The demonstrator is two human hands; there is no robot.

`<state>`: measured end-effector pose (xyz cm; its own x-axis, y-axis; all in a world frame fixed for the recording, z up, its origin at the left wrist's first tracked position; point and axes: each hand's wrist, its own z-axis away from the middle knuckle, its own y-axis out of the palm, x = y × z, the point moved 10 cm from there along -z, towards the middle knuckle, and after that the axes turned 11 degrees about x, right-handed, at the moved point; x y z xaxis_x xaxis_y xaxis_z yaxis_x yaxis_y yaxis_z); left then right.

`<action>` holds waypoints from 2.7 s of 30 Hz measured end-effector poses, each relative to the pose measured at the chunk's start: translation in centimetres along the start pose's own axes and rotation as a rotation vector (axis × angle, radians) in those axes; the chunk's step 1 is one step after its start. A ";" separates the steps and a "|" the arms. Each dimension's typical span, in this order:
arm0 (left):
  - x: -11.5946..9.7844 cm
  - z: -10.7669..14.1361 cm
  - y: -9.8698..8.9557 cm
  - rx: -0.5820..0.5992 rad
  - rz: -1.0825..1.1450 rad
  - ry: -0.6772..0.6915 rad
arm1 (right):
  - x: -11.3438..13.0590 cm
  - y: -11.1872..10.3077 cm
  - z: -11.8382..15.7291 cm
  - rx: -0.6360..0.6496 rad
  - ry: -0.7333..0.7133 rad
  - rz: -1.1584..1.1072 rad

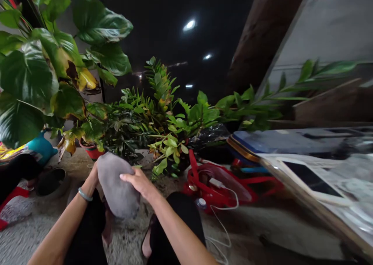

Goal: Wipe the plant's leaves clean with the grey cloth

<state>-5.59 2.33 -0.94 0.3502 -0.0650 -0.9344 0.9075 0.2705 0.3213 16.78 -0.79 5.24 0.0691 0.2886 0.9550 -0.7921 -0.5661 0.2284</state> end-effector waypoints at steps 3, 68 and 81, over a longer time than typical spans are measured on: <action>0.8 3.3 -1.6 -0.157 0.032 -0.068 | 2.5 -1.6 0.3 -0.173 -0.148 -0.053; -8.2 3.6 14.2 0.536 -0.648 -0.155 | -1.2 -10.2 -10.9 -0.222 -0.275 -0.343; -7.2 2.6 12.6 0.442 -0.546 -0.199 | 0.3 -9.9 -10.8 -0.179 -0.343 -0.387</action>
<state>3.92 3.67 10.19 -0.1819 -0.2649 -0.9470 0.9589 -0.2611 -0.1112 18.07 13.20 1.27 0.5459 0.1644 0.8216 -0.7583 -0.3199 0.5679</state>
